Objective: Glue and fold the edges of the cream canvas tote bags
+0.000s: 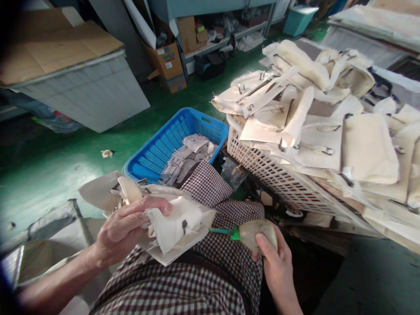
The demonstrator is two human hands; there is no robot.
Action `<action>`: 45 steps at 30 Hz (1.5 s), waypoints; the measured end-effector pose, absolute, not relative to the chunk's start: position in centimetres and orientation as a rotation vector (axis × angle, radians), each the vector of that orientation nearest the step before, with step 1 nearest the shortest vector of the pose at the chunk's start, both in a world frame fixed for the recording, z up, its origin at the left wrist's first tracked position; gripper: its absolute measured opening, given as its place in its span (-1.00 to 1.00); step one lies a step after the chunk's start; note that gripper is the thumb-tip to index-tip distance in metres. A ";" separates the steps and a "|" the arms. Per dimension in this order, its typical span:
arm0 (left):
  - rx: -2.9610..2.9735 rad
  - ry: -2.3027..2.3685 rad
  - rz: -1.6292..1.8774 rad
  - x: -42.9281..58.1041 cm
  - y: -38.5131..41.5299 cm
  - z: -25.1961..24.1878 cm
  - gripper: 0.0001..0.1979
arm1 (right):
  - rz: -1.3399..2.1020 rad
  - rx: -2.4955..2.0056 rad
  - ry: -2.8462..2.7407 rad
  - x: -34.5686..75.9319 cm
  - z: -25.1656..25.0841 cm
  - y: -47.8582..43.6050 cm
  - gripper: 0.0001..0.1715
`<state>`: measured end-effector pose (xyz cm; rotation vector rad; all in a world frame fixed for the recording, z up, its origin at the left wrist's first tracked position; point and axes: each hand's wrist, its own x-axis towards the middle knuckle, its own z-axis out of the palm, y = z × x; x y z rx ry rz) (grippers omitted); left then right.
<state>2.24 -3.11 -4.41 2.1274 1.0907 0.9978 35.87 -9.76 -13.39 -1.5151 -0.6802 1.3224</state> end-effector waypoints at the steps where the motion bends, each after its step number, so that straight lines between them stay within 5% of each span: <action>1: 2.108 1.087 0.990 2.2 -3.4 -4.6 -0.76 | 1.301 -1.505 -0.667 35.9 -13.3 -9.8 -0.71; 18: 2.125 1.116 1.015 2.1 -3.9 -5.0 -0.76 | 1.144 -1.814 -0.747 34.5 -13.1 -8.5 -0.31; 45: 2.126 1.092 1.047 2.0 -3.3 -5.4 -0.72 | 1.115 -1.708 -0.869 34.6 -13.7 -7.7 -0.33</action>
